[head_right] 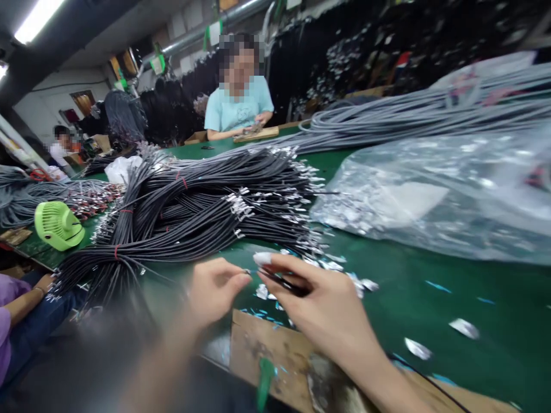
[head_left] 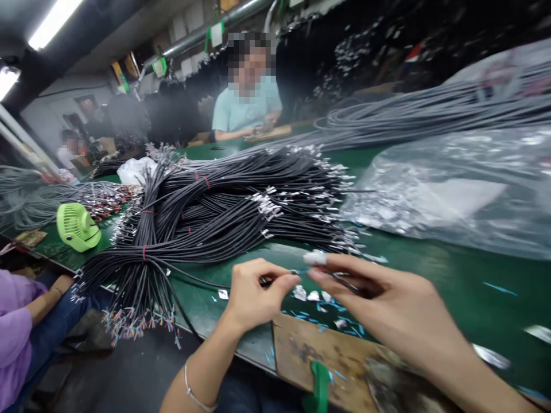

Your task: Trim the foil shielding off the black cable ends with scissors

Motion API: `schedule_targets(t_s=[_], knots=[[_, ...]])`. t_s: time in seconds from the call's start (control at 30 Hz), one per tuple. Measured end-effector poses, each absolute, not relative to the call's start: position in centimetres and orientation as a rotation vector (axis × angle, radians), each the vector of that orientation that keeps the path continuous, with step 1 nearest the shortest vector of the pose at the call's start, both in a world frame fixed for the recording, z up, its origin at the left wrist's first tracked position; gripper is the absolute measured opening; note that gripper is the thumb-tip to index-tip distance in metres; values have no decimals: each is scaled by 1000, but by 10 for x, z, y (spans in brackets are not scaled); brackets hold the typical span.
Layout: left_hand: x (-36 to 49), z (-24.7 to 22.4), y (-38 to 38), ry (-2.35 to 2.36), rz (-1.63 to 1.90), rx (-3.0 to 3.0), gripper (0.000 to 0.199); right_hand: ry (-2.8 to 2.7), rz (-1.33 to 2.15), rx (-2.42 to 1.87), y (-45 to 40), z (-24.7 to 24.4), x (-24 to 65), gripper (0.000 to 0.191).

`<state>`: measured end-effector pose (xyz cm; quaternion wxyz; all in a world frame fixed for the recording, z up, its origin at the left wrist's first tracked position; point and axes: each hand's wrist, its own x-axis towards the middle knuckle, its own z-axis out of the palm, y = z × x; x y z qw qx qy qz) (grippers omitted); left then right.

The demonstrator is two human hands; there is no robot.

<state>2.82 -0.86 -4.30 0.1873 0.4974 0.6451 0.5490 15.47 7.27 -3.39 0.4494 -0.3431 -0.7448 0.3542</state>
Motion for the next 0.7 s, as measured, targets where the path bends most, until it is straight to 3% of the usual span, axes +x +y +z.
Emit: schedule_targets(t_s=[0.1,0.2,0.57,0.7], knots=[[30,-45,-8,1816,1616,1328,15,-1794,1086,-738,70,-28,155,23],[29,-44,-7,1845,1612,1313,15,-1770,1151,-665,69,-25,155,17],[25,-48,-4,1829,1750,1540,6,-1584,1655,-611,82,-21,153,16],[27,-50,-6,1963,1837,1748,4,-1549,1654,-606,81,-16,154,15]])
